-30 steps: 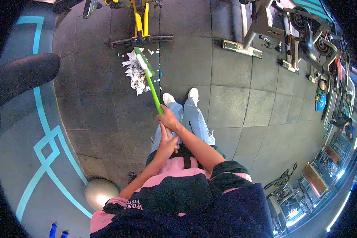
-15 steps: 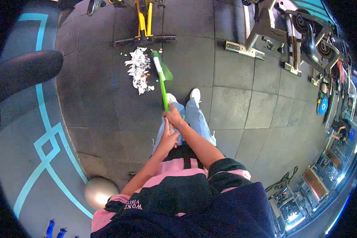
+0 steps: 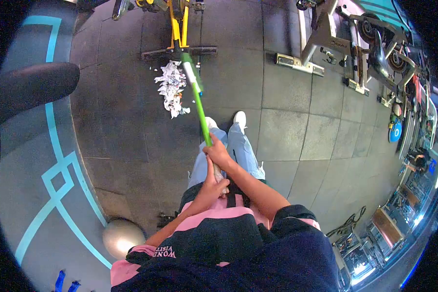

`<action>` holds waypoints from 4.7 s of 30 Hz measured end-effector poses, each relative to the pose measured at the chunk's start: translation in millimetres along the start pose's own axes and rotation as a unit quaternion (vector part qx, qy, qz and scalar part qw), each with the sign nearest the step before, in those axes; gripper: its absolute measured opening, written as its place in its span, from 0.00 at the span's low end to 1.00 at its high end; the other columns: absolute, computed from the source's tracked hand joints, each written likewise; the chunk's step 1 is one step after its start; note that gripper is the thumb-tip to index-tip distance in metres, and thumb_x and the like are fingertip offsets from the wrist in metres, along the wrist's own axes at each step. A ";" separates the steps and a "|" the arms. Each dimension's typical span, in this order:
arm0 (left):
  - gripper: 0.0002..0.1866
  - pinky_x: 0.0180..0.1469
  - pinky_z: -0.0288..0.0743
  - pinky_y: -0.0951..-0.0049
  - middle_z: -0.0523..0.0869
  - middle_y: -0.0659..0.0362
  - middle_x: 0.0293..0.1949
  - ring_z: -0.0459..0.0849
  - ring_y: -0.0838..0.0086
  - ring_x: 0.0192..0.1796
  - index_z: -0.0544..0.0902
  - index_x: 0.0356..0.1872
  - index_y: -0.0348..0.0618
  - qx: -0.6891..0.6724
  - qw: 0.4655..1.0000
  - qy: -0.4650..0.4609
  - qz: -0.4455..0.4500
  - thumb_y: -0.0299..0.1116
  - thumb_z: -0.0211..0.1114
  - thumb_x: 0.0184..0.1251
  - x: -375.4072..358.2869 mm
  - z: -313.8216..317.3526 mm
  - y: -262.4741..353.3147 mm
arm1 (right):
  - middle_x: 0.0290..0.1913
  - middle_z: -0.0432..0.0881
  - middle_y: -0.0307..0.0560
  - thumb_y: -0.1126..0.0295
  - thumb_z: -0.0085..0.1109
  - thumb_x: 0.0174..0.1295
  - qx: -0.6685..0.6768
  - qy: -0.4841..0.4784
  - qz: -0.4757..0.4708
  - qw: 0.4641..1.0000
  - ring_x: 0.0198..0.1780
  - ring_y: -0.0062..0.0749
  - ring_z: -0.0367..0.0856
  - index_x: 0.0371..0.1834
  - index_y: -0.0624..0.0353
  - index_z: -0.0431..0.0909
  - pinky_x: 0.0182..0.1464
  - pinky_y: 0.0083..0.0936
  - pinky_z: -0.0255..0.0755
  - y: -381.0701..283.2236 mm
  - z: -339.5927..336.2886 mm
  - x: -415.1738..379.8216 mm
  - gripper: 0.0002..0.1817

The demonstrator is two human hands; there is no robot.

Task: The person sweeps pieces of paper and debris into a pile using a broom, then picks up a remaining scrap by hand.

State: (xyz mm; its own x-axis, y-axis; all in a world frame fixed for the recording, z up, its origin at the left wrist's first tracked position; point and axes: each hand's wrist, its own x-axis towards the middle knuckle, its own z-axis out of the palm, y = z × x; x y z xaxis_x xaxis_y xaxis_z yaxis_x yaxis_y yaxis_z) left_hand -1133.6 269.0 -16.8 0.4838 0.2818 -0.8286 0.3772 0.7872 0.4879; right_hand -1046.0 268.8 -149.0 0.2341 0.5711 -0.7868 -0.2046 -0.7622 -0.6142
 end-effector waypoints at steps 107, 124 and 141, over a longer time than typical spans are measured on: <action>0.48 0.23 0.67 0.77 0.64 0.46 0.55 0.70 0.75 0.23 0.27 0.65 0.51 0.109 0.990 -0.092 -0.024 0.20 0.51 0.50 -44.7 -174.3 -5.1 | 0.26 0.75 0.48 0.78 0.55 0.44 0.221 0.087 0.048 0.970 0.23 0.28 0.73 0.62 0.63 0.53 0.25 0.25 0.68 -1.9 162.4 -7.5 0.37; 0.42 0.17 0.64 0.79 0.74 0.54 0.36 0.69 0.78 0.17 0.42 0.67 0.53 0.139 0.988 0.032 -0.052 0.25 0.51 0.51 -19.0 -165.3 -35.0 | 0.21 0.70 0.39 0.80 0.57 0.47 0.343 0.054 0.083 0.934 0.18 0.21 0.67 0.49 0.65 0.63 0.18 0.19 0.63 28.3 173.3 12.1 0.24; 0.45 0.24 0.67 0.78 0.70 0.49 0.47 0.71 0.77 0.26 0.37 0.67 0.50 0.190 0.980 -0.057 -0.033 0.21 0.52 0.48 -64.8 -157.1 -32.1 | 0.25 0.69 0.43 0.81 0.54 0.48 0.293 0.100 0.103 0.945 0.19 0.22 0.67 0.61 0.60 0.50 0.18 0.20 0.64 12.9 157.5 -45.4 0.35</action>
State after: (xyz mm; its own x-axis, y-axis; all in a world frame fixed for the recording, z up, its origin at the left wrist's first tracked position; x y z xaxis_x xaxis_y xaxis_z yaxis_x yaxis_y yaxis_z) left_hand -1301.2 311.6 -22.0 0.5246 0.1574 -0.8367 0.6666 0.5354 0.5187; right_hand -1209.0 281.1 -130.8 0.2952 0.3160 -0.9016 -0.7426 -0.5179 -0.4247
